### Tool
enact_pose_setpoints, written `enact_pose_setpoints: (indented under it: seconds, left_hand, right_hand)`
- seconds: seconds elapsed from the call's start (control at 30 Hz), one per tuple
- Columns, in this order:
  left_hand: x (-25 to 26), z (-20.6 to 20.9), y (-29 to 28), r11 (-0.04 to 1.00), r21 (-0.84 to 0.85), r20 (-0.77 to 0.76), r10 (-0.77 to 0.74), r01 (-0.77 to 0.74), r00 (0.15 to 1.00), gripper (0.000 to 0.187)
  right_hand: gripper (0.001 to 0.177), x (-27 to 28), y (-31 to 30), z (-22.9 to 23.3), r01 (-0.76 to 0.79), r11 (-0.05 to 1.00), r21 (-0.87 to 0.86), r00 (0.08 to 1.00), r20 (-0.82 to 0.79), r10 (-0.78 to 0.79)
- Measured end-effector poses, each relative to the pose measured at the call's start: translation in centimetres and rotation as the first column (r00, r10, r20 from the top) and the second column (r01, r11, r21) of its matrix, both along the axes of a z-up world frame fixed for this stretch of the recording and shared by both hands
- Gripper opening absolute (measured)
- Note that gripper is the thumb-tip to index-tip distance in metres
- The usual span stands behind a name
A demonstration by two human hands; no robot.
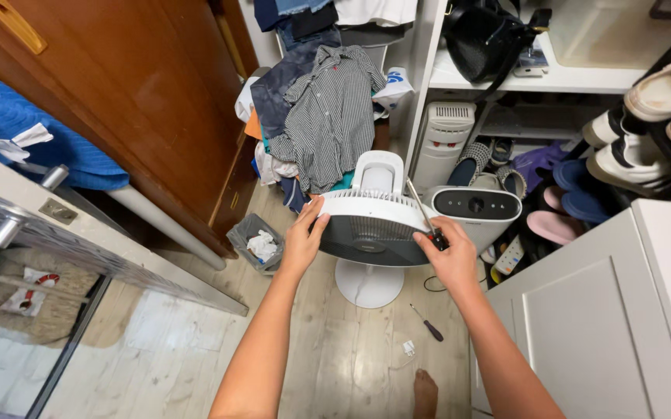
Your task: The person unplugs a standing fan and uses a screwdriver to loosen the screws on the front grille. They then remove the front grille and the fan blade assembly from the fan stand.
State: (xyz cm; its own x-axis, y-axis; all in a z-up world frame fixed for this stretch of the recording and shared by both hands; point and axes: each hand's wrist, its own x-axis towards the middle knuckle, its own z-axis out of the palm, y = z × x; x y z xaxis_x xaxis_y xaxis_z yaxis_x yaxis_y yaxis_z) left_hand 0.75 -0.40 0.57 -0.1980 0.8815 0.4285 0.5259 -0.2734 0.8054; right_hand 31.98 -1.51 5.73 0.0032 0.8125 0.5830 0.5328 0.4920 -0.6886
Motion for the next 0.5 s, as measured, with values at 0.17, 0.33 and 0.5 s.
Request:
enact_pose_setpoints:
  seconds: [0.17, 0.33, 0.5]
  left_hand:
    - [2.6, -1.7, -0.2, 0.97, -0.117, 0.025, 0.217, -0.212, 0.976, 0.058]
    - [5.7, -2.9, 0.9, 0.878, -0.219, 0.138, 0.461, -0.426, 0.877, 0.068]
    - [9.3, -1.4, 1.2, 0.834, -0.285, 0.2, 0.534, -0.473, 0.821, 0.091]
  right_hand:
    - [0.044, 1.8, 2.5, -0.2, -0.171, 0.966, -0.195, 0.985, -0.035, 0.167]
    - [0.045, 3.7, 4.3, -1.3, -0.294, 0.944, -0.149, 0.956, -0.069, 0.287]
    - [0.051, 5.1, 5.4, -1.8, -0.368, 0.783, -0.501, 0.917, -0.335, 0.216]
